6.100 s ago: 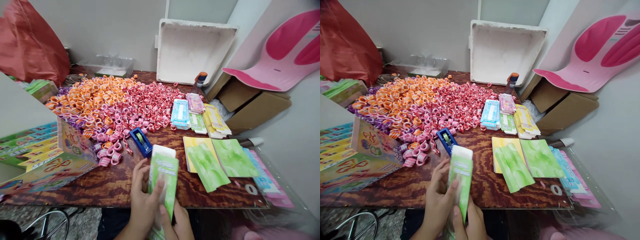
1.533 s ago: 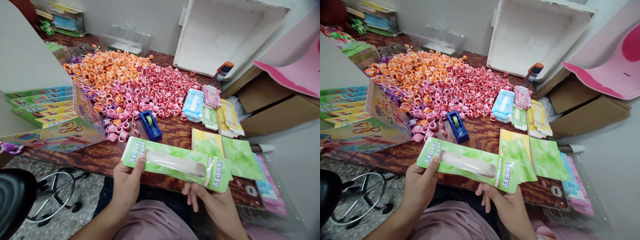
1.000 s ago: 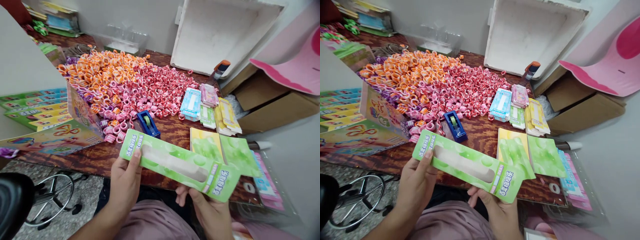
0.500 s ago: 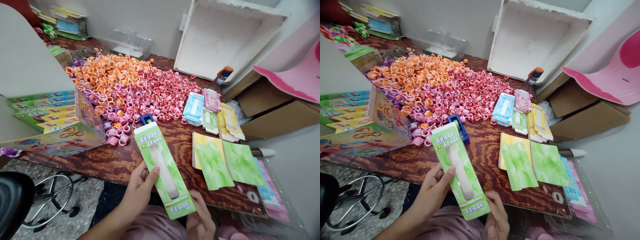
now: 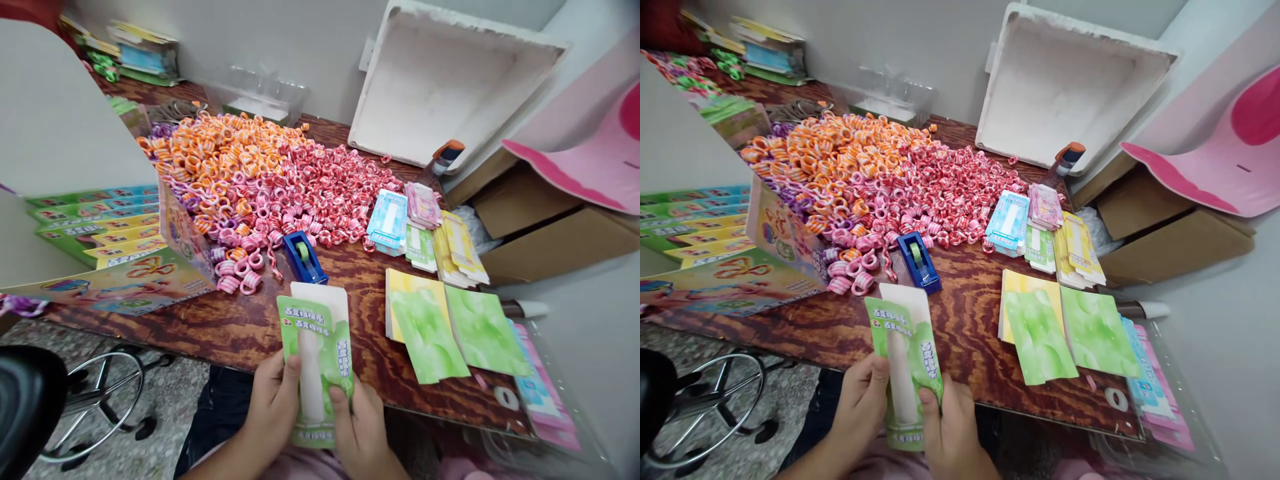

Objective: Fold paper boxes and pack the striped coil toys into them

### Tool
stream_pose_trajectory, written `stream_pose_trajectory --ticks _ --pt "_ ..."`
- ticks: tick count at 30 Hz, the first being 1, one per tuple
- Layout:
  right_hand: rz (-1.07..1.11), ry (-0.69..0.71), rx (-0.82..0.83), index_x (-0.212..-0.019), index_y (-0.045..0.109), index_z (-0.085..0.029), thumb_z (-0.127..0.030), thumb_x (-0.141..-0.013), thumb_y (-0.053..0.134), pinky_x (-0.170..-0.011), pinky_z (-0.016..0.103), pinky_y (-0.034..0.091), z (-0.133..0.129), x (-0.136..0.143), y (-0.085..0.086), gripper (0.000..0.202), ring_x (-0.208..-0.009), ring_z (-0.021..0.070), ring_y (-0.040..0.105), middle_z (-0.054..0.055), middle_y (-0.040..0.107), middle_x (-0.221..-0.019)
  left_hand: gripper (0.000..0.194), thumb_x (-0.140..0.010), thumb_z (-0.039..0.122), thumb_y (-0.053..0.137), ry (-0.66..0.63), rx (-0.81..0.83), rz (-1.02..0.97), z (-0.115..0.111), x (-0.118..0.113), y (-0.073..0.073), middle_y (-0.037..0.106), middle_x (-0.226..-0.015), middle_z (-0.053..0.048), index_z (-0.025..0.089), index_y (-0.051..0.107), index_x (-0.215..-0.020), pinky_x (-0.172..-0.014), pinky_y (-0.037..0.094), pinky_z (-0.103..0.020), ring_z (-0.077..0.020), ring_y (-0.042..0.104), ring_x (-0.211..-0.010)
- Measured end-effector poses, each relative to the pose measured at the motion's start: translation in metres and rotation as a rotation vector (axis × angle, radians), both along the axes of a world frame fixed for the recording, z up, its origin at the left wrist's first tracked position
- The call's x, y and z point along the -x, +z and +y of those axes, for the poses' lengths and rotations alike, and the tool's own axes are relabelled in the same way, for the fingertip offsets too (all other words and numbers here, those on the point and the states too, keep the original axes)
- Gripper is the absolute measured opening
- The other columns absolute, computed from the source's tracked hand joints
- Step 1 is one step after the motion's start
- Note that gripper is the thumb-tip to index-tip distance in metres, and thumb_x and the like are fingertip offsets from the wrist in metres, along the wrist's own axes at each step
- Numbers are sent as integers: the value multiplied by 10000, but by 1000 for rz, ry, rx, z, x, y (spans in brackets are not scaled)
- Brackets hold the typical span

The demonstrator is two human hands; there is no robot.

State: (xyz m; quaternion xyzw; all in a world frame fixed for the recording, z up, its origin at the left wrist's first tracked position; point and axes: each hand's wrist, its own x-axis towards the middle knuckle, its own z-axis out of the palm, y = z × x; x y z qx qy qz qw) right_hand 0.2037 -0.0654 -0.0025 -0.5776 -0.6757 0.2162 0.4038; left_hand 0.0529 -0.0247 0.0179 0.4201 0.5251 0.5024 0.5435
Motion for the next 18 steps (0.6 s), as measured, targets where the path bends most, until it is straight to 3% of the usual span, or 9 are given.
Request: stream_pose_trajectory --ticks 4,7,10,12,14,18 --pt "88 -33 -21 -874 715 -187 -425 -1097 443 -529 240 499 1 12 -3 425 -525 165 665 31 715 -639 568 -1090 500 405 150 -257 283 5 -2 -5 481 -555 29 195 490 -618 -462 332 -218 -101 364 -475" --pt "135 21 39 -765 666 -192 -425 -1114 376 -496 218 483 5 9 1 510 -495 142 625 14 660 -593 576 -1094 426 413 72 -339 324 6 3 -11 456 -515 29 197 470 -569 -480 322 -238 -95 344 -441" --pt "217 -58 98 -973 701 -171 -394 -1107 419 -484 214 501 9 5 6 383 -510 142 633 12 701 -659 543 -1074 386 459 -66 -412 322 3 5 -13 496 -521 6 193 545 -573 -506 346 -254 -110 400 -451" --pt "255 -181 73 -1018 697 -168 -359 -1096 462 -468 211 491 11 5 7 312 -488 138 616 -4 683 -631 505 -1082 348 427 -137 -428 307 0 4 -12 548 -560 -13 192 608 -637 -530 378 -254 -125 469 -485" --pt "232 -229 4 -936 689 -176 -345 -1088 480 -460 211 473 12 5 7 309 -467 134 592 -15 643 -587 455 -1092 340 393 -170 -391 269 -2 2 -9 592 -614 -23 191 650 -747 -553 408 -250 -140 527 -531" --pt "179 -132 -34 -841 651 -194 -385 -1092 453 -454 220 447 12 8 0 372 -462 130 572 -5 638 -592 388 -1062 361 485 -32 -296 295 3 2 -6 528 -555 28 199 612 -733 -491 335 -244 -113 428 -454"
